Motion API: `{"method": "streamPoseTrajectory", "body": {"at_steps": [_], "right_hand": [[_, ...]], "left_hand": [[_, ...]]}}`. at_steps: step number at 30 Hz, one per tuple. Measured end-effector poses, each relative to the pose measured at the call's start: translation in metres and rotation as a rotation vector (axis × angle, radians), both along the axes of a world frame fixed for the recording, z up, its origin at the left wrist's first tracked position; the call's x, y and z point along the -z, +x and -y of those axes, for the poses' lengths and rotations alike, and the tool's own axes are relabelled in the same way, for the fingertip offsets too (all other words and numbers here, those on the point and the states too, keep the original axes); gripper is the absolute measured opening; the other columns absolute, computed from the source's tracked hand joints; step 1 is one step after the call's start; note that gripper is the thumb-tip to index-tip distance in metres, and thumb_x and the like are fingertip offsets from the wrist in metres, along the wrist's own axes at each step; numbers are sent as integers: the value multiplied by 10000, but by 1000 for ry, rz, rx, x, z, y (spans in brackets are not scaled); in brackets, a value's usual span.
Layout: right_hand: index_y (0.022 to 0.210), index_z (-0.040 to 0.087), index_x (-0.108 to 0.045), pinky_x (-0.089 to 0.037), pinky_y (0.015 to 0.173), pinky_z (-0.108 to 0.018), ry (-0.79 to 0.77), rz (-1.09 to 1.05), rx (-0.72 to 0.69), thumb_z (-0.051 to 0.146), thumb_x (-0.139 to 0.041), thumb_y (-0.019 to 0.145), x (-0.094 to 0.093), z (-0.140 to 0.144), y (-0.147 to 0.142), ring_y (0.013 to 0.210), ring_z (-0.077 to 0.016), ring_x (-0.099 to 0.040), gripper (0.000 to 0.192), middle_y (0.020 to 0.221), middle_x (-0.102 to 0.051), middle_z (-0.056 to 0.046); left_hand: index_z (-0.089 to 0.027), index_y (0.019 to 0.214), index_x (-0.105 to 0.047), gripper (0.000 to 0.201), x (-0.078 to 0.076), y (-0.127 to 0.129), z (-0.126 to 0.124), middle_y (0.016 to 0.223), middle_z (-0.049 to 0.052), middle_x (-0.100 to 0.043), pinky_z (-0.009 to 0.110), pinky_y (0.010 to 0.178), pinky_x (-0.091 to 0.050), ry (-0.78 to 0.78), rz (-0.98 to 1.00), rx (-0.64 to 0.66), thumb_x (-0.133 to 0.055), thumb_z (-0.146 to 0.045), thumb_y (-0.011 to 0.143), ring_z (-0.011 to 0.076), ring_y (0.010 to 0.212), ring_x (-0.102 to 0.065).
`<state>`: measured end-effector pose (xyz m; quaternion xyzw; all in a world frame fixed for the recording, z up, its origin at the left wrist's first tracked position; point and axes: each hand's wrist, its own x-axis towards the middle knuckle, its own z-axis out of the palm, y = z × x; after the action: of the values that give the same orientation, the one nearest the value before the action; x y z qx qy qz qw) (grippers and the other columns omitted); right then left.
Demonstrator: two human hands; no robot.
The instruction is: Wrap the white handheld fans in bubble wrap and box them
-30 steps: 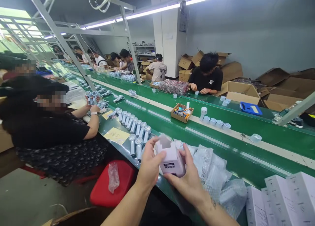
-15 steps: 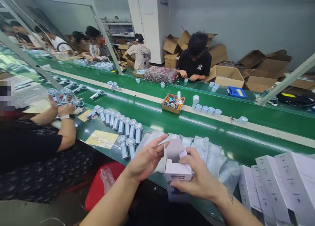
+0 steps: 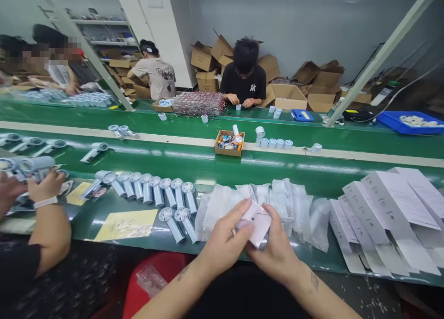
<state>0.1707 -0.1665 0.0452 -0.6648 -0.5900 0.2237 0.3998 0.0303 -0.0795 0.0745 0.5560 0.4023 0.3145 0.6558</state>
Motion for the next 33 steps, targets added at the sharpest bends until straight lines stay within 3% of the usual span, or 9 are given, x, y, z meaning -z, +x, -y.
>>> {"method": "streamPoseTrajectory", "body": {"at_steps": [4, 7, 11, 15, 19, 22, 26, 29, 33], "right_hand": [[1408, 224, -210, -531, 936, -478, -45, -84, -84, 216, -731, 667, -8, 4, -13, 1146, -320, -615, 907, 1301, -548, -173], [1383, 254, -252, -495, 991, -459, -45, -126, -115, 180, -733, 642, -22, 8, -15, 1211, -307, -572, 887, 1352, -515, -145], [1365, 279, -304, -482, 996, -434, -54, -191, -123, 175, -750, 627, -27, 16, -16, 1203, -283, -567, 868, 1357, -510, -107], [1373, 289, -302, -489, 973, -425, -69, -236, -117, 167, -762, 626, -23, 21, -16, 1159, -265, -581, 886, 1346, -509, -95], [1402, 297, -256, -480, 983, -426, -33, -253, -140, 178, -771, 644, -23, 23, -12, 1191, -272, -559, 924, 1361, -487, -103], [1408, 298, -245, -487, 975, -440, 52, -261, -66, 256, -794, 659, -24, 20, 1, 1185, -291, -559, 930, 1344, -494, -110], [1420, 311, -162, -547, 861, -469, 285, -485, 312, 509, -712, 724, -21, 0, 28, 1091, -308, -602, 909, 1301, -503, -127], [1451, 309, -45, -536, 879, -499, 364, -561, 451, 664, -570, 759, -9, -21, 49, 1138, -317, -589, 938, 1384, -447, -148], [1489, 279, -72, -502, 928, -541, 248, -534, 374, 790, -400, 780, 1, -26, 100, 1234, -334, -542, 934, 1419, -455, -167]], "left_hand": [[-252, 1115, -712, 418, -4, -17, -17, 1526, 82, -407, 471, 1074, -386, -157, 190, 300, -773, -394, 726, 357, 1396, -360], [-310, 1261, -580, 669, 0, -20, -19, 1452, 98, -476, 410, 946, -476, -360, 356, 356, -837, -263, 646, 325, 1274, -500], [-309, 1217, -553, 679, 2, -20, -8, 1377, 93, -529, 348, 816, -511, -461, 397, 350, -825, -157, 614, 268, 1079, -609], [-289, 1188, -558, 636, -4, -20, -5, 1357, 104, -535, 327, 792, -505, -443, 318, 343, -817, -163, 621, 282, 1103, -598], [-365, 1330, -480, 783, -4, -19, -20, 1501, 95, -398, 403, 894, -495, -484, 375, 484, -848, -303, 642, 328, 1243, -523], [-373, 1440, -379, 951, 15, -18, -36, 1589, 100, -254, 504, 1081, -349, -444, 404, 547, -804, -599, 619, 361, 1422, -302], [-336, 1442, -398, 1033, 53, -9, -47, 1605, 120, -213, 555, 1160, -150, -344, 266, 462, -712, -772, 559, 350, 1490, -100], [-271, 1425, -433, 1042, 63, 8, -52, 1486, 167, -420, 539, 1109, -291, -299, 214, 490, -872, -555, 523, 379, 1372, -376], [-207, 1222, -619, 721, 36, 34, -98, 1158, 122, -650, 466, 948, -462, 32, -31, 367, -877, -379, 571, 314, 1037, -613]]}}
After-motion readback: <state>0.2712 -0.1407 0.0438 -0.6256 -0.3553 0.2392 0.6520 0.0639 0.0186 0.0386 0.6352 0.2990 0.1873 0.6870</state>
